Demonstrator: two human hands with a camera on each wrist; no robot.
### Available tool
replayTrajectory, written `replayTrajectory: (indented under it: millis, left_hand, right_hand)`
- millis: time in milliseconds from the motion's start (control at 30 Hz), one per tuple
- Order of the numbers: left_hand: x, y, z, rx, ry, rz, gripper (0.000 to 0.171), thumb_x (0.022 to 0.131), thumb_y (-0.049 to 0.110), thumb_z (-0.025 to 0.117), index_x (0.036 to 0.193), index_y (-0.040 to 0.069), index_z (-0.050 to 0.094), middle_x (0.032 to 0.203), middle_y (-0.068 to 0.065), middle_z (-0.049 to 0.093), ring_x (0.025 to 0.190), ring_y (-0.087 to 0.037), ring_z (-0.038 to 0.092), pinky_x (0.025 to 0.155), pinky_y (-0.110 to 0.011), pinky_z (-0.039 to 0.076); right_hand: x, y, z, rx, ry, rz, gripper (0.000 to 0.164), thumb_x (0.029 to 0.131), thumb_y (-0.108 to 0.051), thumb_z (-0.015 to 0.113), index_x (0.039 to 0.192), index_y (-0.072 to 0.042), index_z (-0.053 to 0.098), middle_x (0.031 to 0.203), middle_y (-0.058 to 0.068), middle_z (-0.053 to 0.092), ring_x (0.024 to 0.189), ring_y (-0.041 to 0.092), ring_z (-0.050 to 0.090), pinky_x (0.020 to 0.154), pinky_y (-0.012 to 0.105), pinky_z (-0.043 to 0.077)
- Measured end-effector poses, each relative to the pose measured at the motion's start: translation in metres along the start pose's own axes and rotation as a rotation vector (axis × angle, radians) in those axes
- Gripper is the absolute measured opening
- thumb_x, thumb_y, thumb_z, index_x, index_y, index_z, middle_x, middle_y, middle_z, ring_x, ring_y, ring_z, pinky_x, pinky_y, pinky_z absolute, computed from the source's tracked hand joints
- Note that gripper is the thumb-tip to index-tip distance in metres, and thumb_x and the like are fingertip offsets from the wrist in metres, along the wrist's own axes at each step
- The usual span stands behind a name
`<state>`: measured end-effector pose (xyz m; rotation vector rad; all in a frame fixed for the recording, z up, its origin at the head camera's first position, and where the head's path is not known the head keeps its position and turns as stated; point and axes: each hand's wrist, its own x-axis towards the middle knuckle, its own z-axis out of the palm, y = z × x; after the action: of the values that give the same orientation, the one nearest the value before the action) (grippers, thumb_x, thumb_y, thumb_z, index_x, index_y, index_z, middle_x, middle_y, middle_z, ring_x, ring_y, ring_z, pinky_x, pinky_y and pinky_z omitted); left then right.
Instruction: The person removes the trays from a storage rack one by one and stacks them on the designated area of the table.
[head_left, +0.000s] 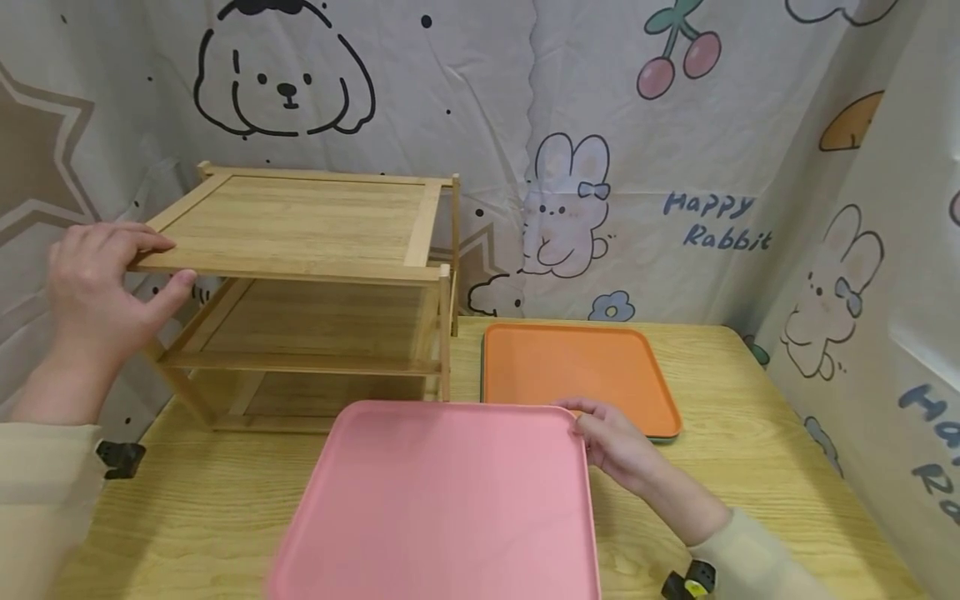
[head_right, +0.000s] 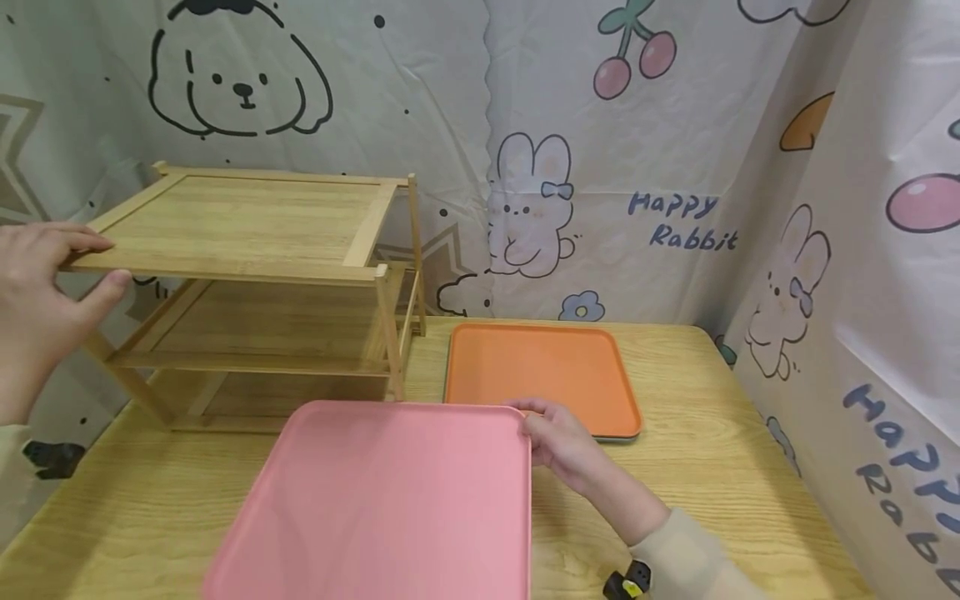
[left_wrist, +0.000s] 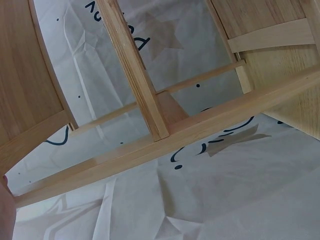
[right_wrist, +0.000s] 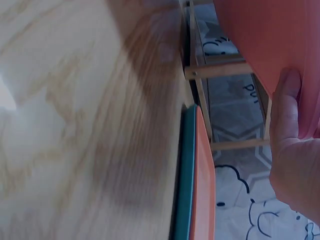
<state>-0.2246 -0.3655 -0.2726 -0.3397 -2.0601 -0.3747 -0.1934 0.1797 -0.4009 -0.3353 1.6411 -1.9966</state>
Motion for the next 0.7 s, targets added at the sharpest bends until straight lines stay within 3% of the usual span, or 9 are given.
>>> replayTrajectory:
  millis: [200,700]
  left_hand:
    - [0.001,0.001,-0.001,0.004,0.0,-0.003,0.084,0.078,0.075,0.043,0.098,-0.003,0.064,0.104,-0.025,0.061,0.101,-0.046,0.048,0.087,-0.055,0.028]
    - [0.001,0.001,-0.001,-0.008,0.002,-0.006,0.081,0.078,0.073,0.045,0.097,-0.003,0.065,0.104,-0.025,0.062,0.101,-0.046,0.048,0.083,-0.056,0.026]
  right_hand:
    - [-0.006,-0.011,-0.013,-0.052,0.026,0.016,0.035,0.089,0.003,0.042,0.124,0.002,0.044,0.097,0.002,0.068,0.078,0.009,0.064,0.069,0.024,0.053]
    - [-0.026,-0.038,-0.053,-0.096,-0.078,-0.055,0.039,0.094,0.005,0.033,0.121,-0.012,0.056,0.105,0.002,0.068,0.082,0.012,0.068,0.07,0.027,0.055]
